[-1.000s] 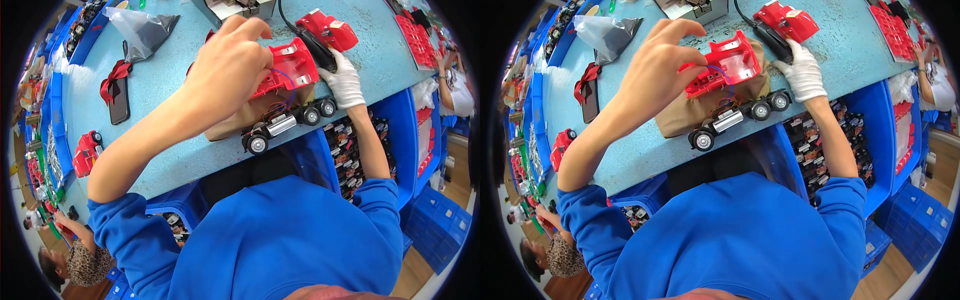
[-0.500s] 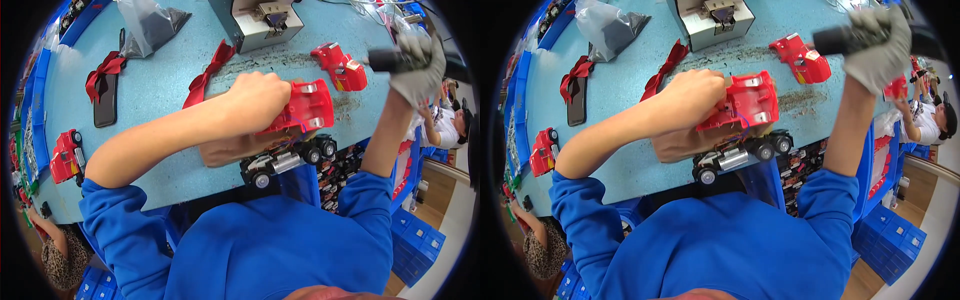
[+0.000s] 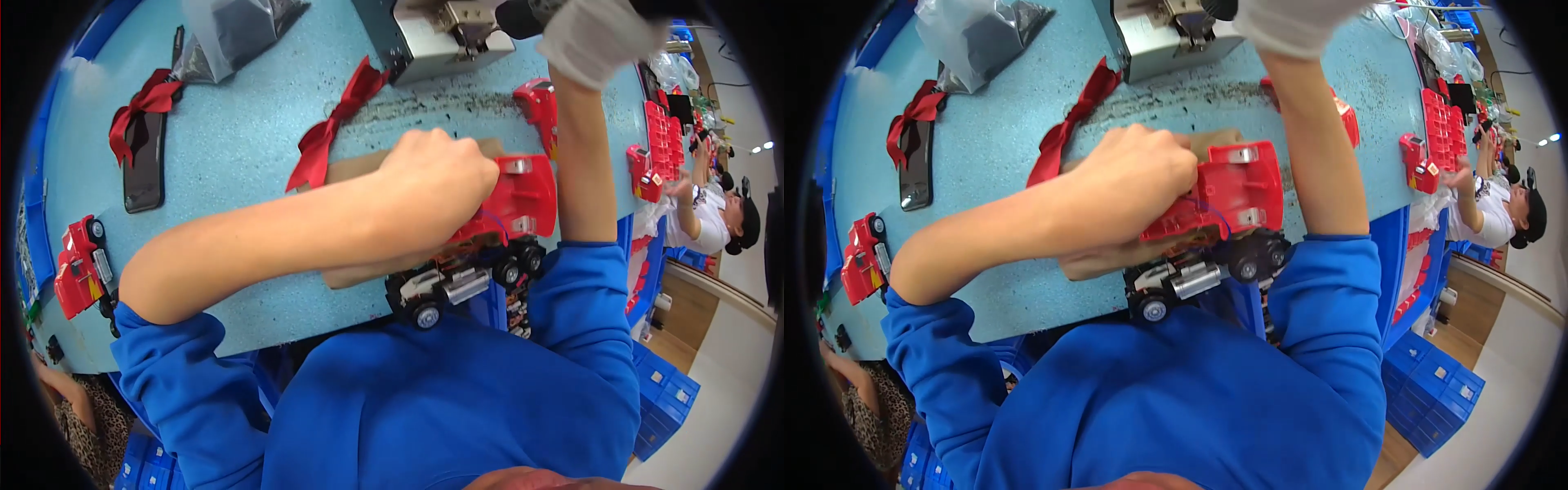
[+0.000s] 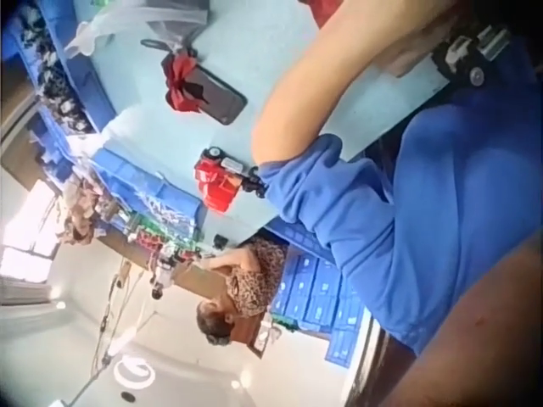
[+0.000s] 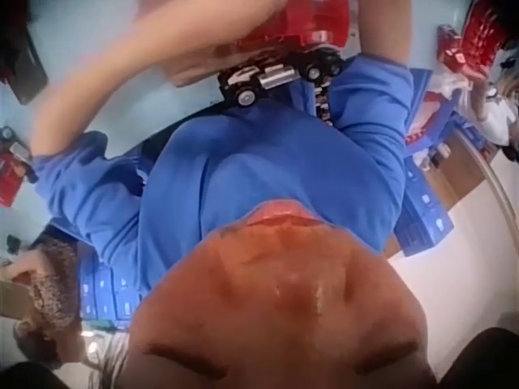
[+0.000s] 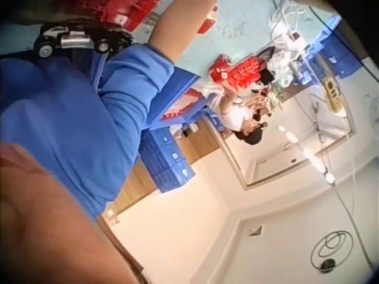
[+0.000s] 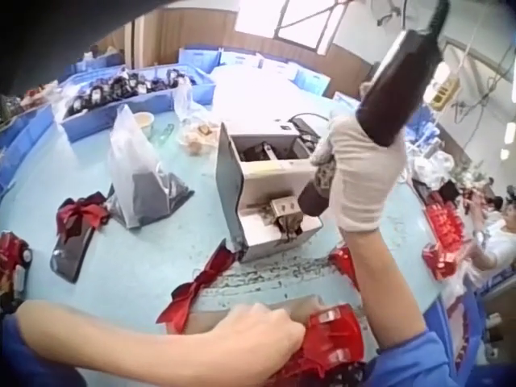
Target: Assembling plastic toy trucks by attaching the red cab to the chassis using an electric screwdriver and placing finished units into a bin.
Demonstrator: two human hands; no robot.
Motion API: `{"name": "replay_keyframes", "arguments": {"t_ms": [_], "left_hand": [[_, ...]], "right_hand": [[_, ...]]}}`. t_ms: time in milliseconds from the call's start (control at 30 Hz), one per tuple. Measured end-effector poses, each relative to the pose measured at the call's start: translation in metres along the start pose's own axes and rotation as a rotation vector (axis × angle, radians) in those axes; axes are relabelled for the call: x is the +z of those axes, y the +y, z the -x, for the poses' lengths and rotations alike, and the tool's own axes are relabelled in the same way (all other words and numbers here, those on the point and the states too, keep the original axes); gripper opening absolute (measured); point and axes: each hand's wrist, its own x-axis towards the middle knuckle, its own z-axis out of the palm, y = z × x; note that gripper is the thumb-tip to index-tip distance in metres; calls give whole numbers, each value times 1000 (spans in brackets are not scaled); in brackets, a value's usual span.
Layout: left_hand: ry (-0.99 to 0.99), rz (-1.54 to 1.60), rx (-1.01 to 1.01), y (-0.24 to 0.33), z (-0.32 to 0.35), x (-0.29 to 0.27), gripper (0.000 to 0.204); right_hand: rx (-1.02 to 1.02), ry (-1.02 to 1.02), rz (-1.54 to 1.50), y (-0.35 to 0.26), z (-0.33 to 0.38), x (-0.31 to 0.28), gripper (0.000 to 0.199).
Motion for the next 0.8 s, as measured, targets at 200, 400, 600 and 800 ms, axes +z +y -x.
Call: {"name": "replay_keyframes", "arguments": {"t_ms": [200,400,600,800], "left_hand": [[-51,7,-7,-2,-2,-8,15],[34,0,43,0,0,-1,17],[222,-104,63,8,8,10,14],[-41,0,-23,8,1,-6,12]], "right_hand": [[292,378,395,-53,47,-3,22],[-128,56,282,-92,33,-104,11],[-127,-166,-101,-51,-6,-83,20],[304,-435,-416,2,-30,-29,23]]}}
